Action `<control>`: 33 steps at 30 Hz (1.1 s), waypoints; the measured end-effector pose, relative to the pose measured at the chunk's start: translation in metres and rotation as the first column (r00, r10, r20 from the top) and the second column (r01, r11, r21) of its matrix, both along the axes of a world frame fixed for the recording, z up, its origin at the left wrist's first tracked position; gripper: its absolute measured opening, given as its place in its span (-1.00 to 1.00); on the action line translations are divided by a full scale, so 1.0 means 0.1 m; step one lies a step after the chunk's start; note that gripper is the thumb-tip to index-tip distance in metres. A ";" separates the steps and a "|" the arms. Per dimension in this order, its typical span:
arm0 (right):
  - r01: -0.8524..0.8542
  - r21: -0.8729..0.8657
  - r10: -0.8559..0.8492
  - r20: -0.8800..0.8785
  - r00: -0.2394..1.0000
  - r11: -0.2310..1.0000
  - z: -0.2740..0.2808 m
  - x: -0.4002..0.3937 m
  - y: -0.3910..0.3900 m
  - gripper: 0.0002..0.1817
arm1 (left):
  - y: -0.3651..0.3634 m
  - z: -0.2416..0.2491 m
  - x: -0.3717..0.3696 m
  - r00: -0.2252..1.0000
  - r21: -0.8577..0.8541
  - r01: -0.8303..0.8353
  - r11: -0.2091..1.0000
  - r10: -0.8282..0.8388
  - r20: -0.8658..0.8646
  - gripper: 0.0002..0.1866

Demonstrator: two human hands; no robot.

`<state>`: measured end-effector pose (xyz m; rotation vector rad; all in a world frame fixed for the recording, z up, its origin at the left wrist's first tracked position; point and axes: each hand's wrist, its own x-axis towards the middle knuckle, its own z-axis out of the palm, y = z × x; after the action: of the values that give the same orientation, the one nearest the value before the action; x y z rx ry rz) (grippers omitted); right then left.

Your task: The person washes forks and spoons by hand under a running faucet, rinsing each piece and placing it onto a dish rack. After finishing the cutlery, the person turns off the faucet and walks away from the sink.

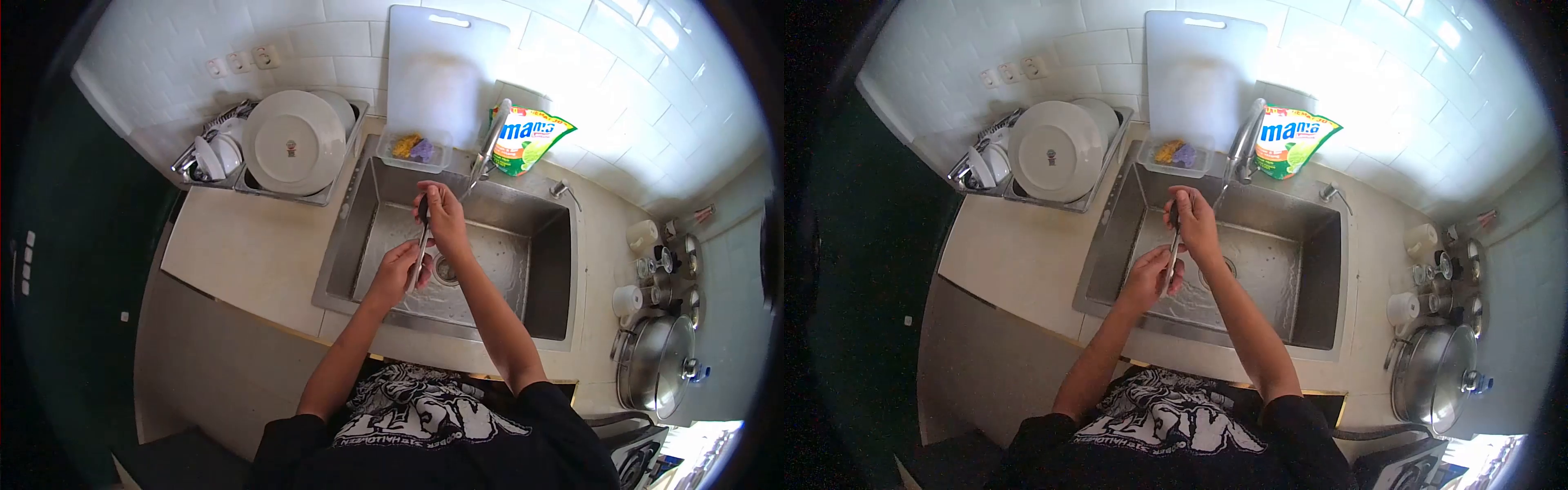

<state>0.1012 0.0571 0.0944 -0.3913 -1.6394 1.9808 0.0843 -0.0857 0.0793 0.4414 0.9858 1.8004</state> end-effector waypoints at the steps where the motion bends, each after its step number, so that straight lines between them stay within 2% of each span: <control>1: -0.015 -0.033 0.015 -0.005 1.000 0.999 0.02 0.00 0.00 -0.64 | 0.00 0.00 -0.02 1.000 -0.054 0.000 0.999 -0.001 -0.022 -0.69; 3: -0.048 -0.089 0.047 -0.005 0.999 0.995 0.05 0.02 0.01 -0.68 | -0.03 -0.01 -0.06 0.998 -0.163 -0.009 0.987 -0.001 -0.060 -0.71; 5: -0.094 -0.134 0.095 -0.001 0.996 0.986 0.21 0.06 0.02 -0.70 | -0.04 -0.04 -0.16 0.991 -0.194 -0.031 0.981 0.005 -0.134 -0.71; 8: -0.311 -0.104 0.320 0.087 0.943 0.945 0.41 0.10 0.12 -0.68 | -0.13 -0.01 -0.29 0.989 -0.168 -0.031 0.985 0.006 -0.147 -0.74; 9: -0.352 -0.049 0.356 0.121 0.927 0.935 0.44 0.10 0.16 -0.66 | -0.15 0.01 -0.31 0.991 -0.143 -0.021 0.990 0.001 -0.135 -0.74; 12: -0.421 0.128 0.376 0.275 0.885 0.898 0.34 0.25 0.31 -0.69 | -0.17 0.04 -0.23 0.974 -0.190 -0.134 0.973 0.095 -0.204 -0.75; 13: -0.526 0.230 0.398 0.434 0.808 0.819 0.33 0.39 0.40 -0.71 | -0.18 0.03 -0.23 0.979 -0.168 -0.139 0.976 0.110 -0.169 -0.76; 15: -0.740 0.344 0.342 0.721 0.603 0.578 0.34 0.70 0.62 -0.73 | -0.25 0.02 -0.28 0.983 -0.119 -0.163 0.980 0.151 -0.104 -0.76; 16: -0.625 0.163 0.375 0.676 0.634 0.763 0.18 0.84 0.91 -0.72 | -0.27 -0.01 -0.29 0.983 -0.135 -0.175 0.975 0.164 -0.083 -0.76; 17: -0.471 -0.049 0.395 0.625 0.673 0.881 -0.02 0.96 1.16 -0.70 | -0.30 -0.06 -0.29 0.982 -0.158 -0.187 0.970 0.179 -0.061 -0.76; 18: -0.198 0.079 0.121 0.561 0.819 0.977 -0.07 0.97 1.30 -0.67 | -0.30 -0.10 -0.29 0.980 -0.183 -0.197 0.963 0.193 -0.040 -0.76; 19: 0.101 0.177 -0.173 0.458 0.872 0.979 -0.09 0.91 1.44 -0.64 | -0.30 -0.14 -0.28 0.982 -0.182 -0.189 0.965 0.181 -0.059 -0.75; 21: 0.283 0.359 -0.419 0.395 0.817 0.890 -0.24 0.71 1.69 -0.63 | -0.30 -0.20 -0.25 0.983 -0.187 -0.172 0.967 0.155 -0.101 -0.73; 24: 0.169 0.568 -0.441 0.384 0.812 0.805 -0.19 0.40 1.71 -0.65 | -0.28 -0.17 -0.20 0.981 -0.189 -0.190 0.963 0.178 -0.078 -0.73; 27: 0.194 0.678 -0.577 0.400 0.712 0.709 -0.30 0.16 1.71 -0.69 | -0.26 -0.26 -0.21 0.975 -0.163 -0.221 0.961 0.218 -0.041 -0.75; 30: 0.164 0.922 -0.763 0.179 0.622 0.350 -0.41 0.10 1.73 -0.69 | -0.24 -0.29 -0.23 0.972 -0.190 -0.234 0.953 0.228 -0.055 -0.74; 33: 0.187 0.888 -0.776 0.245 0.581 0.420 -0.42 0.05 1.77 -0.67 | -0.20 -0.27 -0.24 0.976 -0.231 -0.215 0.949 0.204 -0.071 -0.73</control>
<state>0.1066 0.2344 0.0521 -1.1443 -2.2259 0.4482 0.0602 -0.1055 0.0527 0.2362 1.3040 1.8357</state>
